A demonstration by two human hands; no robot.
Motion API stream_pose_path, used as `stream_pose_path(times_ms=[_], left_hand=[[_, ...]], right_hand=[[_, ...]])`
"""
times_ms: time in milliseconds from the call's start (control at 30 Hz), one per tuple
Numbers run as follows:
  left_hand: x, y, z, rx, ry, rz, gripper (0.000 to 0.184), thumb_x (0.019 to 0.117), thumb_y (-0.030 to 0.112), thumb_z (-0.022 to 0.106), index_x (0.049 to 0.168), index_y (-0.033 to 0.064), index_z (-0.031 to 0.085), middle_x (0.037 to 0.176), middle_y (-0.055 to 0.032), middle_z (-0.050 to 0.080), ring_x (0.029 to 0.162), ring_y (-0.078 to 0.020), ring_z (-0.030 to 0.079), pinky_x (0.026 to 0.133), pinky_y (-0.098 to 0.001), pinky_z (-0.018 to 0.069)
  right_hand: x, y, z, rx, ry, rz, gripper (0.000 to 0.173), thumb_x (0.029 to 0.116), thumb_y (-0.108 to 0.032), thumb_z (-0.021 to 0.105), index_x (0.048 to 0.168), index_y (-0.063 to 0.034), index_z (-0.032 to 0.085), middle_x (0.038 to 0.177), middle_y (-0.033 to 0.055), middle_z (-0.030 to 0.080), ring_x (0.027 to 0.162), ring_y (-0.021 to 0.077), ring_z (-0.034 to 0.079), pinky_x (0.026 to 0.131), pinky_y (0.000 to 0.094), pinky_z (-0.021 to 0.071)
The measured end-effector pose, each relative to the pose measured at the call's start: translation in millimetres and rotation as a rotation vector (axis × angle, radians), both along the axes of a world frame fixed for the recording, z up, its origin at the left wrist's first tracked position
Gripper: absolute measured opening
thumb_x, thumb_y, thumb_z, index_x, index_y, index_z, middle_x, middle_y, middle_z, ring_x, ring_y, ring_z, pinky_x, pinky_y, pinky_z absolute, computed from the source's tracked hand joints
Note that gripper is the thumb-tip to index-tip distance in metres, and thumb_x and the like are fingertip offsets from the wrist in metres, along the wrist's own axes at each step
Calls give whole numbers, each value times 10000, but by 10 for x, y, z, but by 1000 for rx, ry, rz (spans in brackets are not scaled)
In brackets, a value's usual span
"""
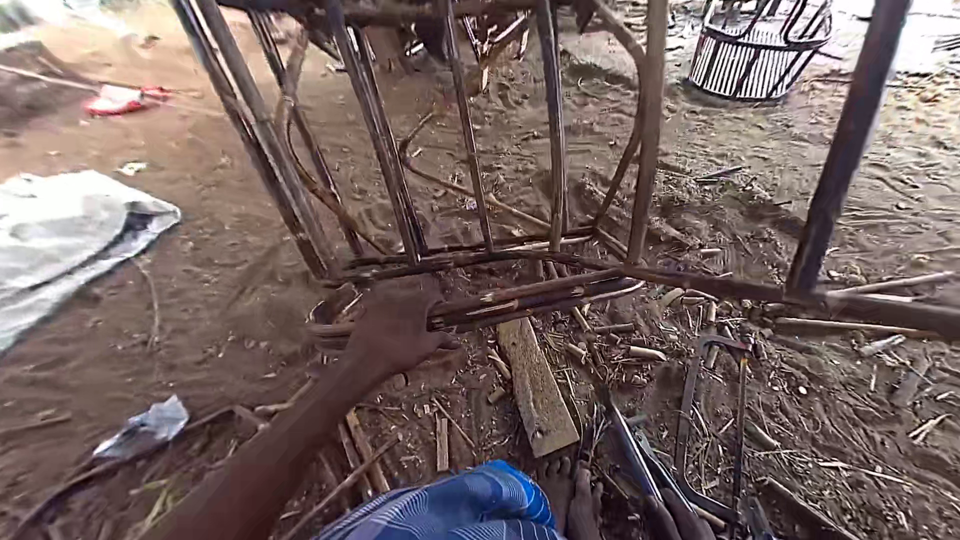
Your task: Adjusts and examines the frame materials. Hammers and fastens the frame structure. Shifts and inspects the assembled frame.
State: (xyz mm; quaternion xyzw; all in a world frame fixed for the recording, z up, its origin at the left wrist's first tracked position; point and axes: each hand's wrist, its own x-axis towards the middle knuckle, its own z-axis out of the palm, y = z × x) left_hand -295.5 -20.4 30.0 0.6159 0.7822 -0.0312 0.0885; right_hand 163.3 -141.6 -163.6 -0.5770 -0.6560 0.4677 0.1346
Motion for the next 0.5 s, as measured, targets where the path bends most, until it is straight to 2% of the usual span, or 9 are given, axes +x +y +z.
stream_pose_path(times_ms=[67,133,200,233,300,400,500], left_hand=[[172,-157,-279,-21,-22,62,534,828,476,835,1255,193,683,1026,-144,729,945,-395,699,779,-659,539],[307,-280,-600,-53,-16,84,507,852,454,809,1253,171,684,1080,-145,726,990,-390,697,809,-636,552],[417,-384,-939,-99,-31,82,464,882,427,783,1223,125,695,1175,-161,700,1087,-398,669,896,-634,534],[459,-422,-1118,-111,-59,81,428,892,411,780,1207,130,714,1195,-150,704,1099,-383,673,914,-623,534],[489,-469,-1535,-124,-120,90,319,895,348,771,1120,125,732,1145,-127,702,1068,-362,680,888,-605,556],[509,-522,-2064,-170,-177,109,322,906,281,763,1160,91,713,1195,-146,692,1095,-368,678,882,-588,565],[466,-575,-2363,-133,-196,43,263,911,242,764,1113,77,735,1191,-148,695,1091,-358,679,926,-558,564]], right_hand=[[-94,66,89,6,62,-36,503,1081,-466,387,1033,-49,664,687,55,611,597,199,617,592,446,548],[-202,172,173,-14,109,-68,551,1064,-547,359,1041,-84,656,662,22,571,552,175,574,538,414,529],[-326,289,247,-33,122,-76,576,1051,-585,343,1041,-102,656,659,7,547,537,161,545,515,395,511],[-389,345,280,-31,119,-72,572,1050,-582,340,1025,-106,655,658,0,544,538,152,541,516,387,505],[-506,452,322,-13,131,-40,552,1055,-565,348,1008,-112,659,668,-9,543,554,142,537,529,374,497],[-641,569,294,-9,102,13,526,1056,-554,352,971,-130,652,651,-16,530,548,142,533,531,370,491],[-723,653,55,-16,-5,58,558,1054,-561,344,914,-122,659,659,4,548,576,157,560,573,390,510]])
